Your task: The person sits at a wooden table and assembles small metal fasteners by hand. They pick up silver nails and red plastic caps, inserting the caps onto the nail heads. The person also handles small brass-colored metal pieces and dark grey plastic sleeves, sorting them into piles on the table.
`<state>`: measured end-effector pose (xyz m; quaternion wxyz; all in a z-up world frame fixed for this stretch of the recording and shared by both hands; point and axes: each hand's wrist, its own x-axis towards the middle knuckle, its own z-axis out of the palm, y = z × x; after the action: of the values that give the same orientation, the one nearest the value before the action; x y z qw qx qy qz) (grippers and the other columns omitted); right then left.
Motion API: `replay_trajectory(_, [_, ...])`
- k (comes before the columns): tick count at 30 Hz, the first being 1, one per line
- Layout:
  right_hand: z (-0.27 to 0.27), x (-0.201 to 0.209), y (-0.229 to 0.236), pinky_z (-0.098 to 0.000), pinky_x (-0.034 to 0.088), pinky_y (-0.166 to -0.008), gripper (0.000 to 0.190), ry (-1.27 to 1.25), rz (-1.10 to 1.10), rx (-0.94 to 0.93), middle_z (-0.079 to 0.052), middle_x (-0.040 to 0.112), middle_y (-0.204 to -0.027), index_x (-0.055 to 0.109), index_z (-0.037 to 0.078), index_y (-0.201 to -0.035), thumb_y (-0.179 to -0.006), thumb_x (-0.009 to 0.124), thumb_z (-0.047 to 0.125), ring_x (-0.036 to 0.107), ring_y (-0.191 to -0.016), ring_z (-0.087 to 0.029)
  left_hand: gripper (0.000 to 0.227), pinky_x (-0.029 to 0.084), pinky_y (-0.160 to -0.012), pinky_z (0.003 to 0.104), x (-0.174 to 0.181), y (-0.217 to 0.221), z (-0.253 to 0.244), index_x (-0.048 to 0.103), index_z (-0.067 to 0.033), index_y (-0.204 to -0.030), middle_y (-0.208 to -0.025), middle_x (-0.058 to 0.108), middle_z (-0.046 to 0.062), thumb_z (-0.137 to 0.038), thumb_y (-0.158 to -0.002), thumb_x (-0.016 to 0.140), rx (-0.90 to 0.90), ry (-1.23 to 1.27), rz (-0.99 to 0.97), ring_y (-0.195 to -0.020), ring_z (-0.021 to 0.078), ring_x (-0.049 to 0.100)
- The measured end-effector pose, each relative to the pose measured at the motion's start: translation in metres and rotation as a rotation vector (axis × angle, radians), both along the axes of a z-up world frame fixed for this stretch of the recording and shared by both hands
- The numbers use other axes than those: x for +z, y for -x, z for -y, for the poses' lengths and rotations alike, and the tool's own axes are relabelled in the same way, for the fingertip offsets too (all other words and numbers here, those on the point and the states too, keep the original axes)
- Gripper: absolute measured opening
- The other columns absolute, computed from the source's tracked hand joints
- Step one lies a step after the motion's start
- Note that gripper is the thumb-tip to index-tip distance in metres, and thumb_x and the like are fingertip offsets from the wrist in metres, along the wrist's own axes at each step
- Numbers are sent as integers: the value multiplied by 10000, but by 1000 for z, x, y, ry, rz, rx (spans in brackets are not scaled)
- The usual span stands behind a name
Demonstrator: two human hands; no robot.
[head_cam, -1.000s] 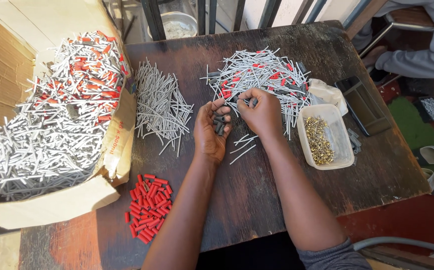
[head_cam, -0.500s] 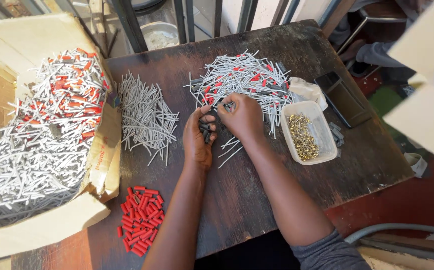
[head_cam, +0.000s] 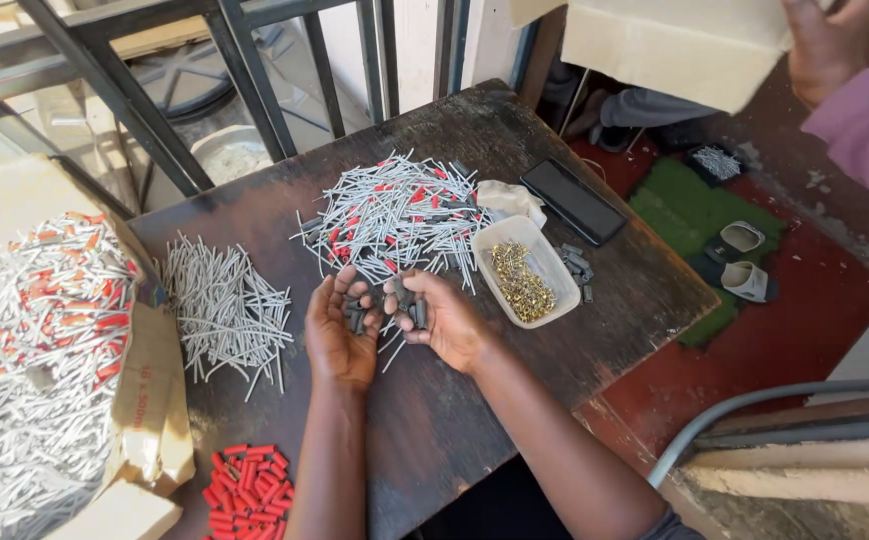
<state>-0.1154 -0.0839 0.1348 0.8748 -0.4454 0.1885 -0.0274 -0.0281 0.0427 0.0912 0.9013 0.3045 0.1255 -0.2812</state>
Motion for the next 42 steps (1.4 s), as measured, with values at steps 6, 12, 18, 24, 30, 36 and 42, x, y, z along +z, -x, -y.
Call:
replay_trajectory(6, [-22,9,49,-149,395,-479,299,-87,-94,-58,-96,631,-955,671,73,-1164,-971,616,294,592,-721,-120,327,631,-824,313,5,53,-15,705,-37,-1215,-1066,760,132,-226,-962,620,60,210,-216,-985,240,748])
replay_trajectory(12, [-44,3,63,-145,401,-467,186,-92,-43,-73,-93,616,-922,659,65,-1113,-961,641,169,588,-696,-115,356,562,-1069,416,44,102,-35,663,12,-1224,-1226,709,209,-222,-958,618,209,315,-265,-1222,316,676])
replay_trajectory(18, [-59,4,71,-153,435,-516,210,-141,-24,-162,-89,650,-896,673,56,-1131,-942,666,148,616,-731,-124,429,539,-1111,452,62,125,-38,637,23,-1227,-1277,681,245,-300,-944,646,293,328,-209,-1277,350,642])
replay_trajectory(24, [-56,-16,80,-179,493,-613,255,-341,-86,-245,-73,715,-934,719,88,-1118,-951,666,274,684,-782,-124,472,611,-846,261,60,151,-15,661,-91,-1141,-1193,734,108,-515,-1017,492,330,6,110,-1099,197,717])
replay_trajectory(30, [-57,-21,83,-252,545,-686,183,-484,-120,-262,-87,745,-865,758,62,-1030,-935,705,208,699,-757,-181,357,382,-1091,458,91,178,3,664,-17,-1155,-1193,695,199,-304,-1042,483,327,-335,740,-1267,364,590])
replay_trajectory(36, [-48,16,101,-217,516,-592,118,-711,-53,-176,-104,754,-956,734,48,-963,-931,707,158,698,-784,-173,407,186,-1251,577,129,203,6,626,7,-1266,-1303,631,237,-317,-1053,501,343,-543,1199,-1453,471,427])
replay_trajectory(42, [32,97,116,-215,429,-551,48,-982,261,-142,-80,618,-1027,545,59,-1082,-1044,521,77,548,-796,-171,379,445,-1145,465,120,203,-18,628,-67,-1187,-1236,669,134,-384,-1062,461,338,-722,1267,-1357,359,602])
